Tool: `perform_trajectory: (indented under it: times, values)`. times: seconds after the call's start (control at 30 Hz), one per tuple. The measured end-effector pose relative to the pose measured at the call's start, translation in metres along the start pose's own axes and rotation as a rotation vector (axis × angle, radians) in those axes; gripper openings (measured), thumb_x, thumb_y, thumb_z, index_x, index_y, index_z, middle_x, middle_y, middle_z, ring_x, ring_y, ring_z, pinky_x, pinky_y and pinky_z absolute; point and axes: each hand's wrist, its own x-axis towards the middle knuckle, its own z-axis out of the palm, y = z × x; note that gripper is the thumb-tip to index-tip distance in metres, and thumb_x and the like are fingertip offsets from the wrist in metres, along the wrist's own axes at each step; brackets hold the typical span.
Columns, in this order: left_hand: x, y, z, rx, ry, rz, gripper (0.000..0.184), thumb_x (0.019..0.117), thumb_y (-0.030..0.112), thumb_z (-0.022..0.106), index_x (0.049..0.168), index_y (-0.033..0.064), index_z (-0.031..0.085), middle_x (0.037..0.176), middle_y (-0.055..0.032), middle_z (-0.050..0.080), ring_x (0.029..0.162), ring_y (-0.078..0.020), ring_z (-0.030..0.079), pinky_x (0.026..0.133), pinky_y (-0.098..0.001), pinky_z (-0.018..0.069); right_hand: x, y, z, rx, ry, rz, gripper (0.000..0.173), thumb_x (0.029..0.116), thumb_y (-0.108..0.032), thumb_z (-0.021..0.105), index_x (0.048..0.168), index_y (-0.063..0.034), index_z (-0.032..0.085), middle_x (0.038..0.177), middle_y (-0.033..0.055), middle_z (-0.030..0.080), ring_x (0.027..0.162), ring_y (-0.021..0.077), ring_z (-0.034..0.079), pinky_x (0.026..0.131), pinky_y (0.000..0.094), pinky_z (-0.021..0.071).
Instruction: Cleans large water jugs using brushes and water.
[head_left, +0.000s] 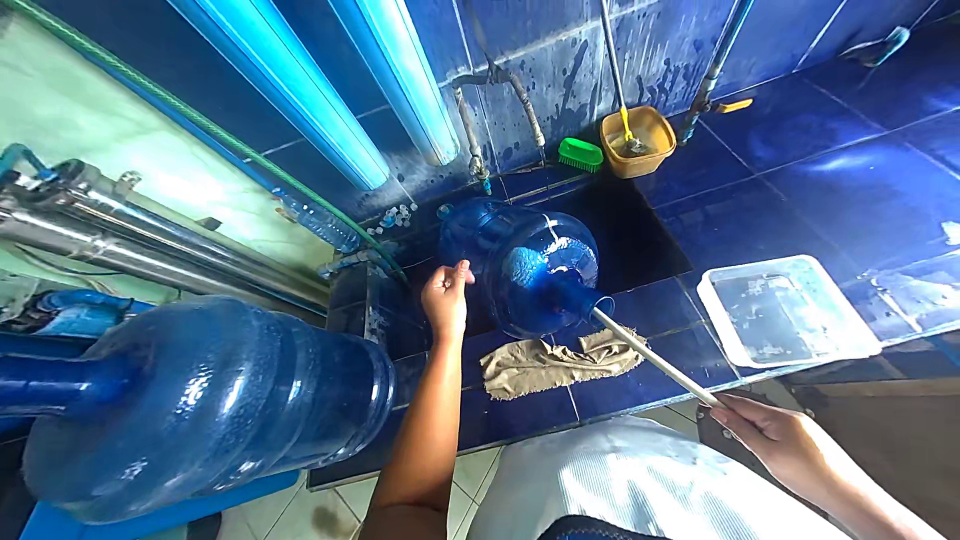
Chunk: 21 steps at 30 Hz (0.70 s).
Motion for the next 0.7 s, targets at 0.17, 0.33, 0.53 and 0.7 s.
perform_trajectory:
  times: [0.17,0.33,0.53,0.7]
  values:
    - [-0.037,0.022,0.041,0.187,-0.585,0.631,0.065,0.0803,0.040,0.085,0.126,-0.0030,0.066,0.134,-0.0187,0.064,0.134,-0.0295,0.056,0.113,-0.0470,0.0457,-0.004,0.000,0.007,-0.004,0.043,-0.017,0.034,0.1021,-0.031,0.056,0.116,-0.0067,0.076,0.083,0.0098,0.072,0.067,0.0186,0.064,0.064,0.0452,0.0520]
    - [-0.045,0.026,0.104,0.493,-0.974,0.684,0.084,0.0722,0.021,0.090,0.148,0.0102,0.055,0.140,-0.0126,0.064,0.140,-0.0296,0.052,0.124,-0.0588,0.0228,-0.007,0.004,0.010,-0.093,0.098,-0.115,0.039,0.1017,-0.031,0.054,0.116,-0.0018,0.076,0.087,0.0184,0.075,0.074,0.0342,0.072,0.068,0.0592,0.0545]
    - [-0.066,0.012,0.114,0.441,-0.687,0.835,0.049,0.0669,0.017,0.089,0.114,0.0104,0.074,0.111,-0.0099,0.074,0.114,-0.0296,0.068,0.110,-0.0594,0.0417,-0.004,-0.007,0.012,0.582,-0.150,0.338,0.023,0.1056,-0.010,0.050,0.108,-0.0028,0.072,0.061,-0.0077,0.052,0.049,-0.0010,0.044,0.047,0.0164,0.0387]
    - [-0.077,0.014,0.110,0.400,-0.625,0.756,0.052,0.0649,0.013,0.089,0.115,0.0106,0.074,0.115,-0.0102,0.074,0.119,-0.0317,0.066,0.110,-0.0630,0.0402,0.004,-0.008,0.021,0.680,-0.161,0.326,0.024,0.1058,-0.010,0.049,0.109,-0.0034,0.072,0.056,-0.0097,0.049,0.045,-0.0020,0.041,0.045,0.0154,0.0368]
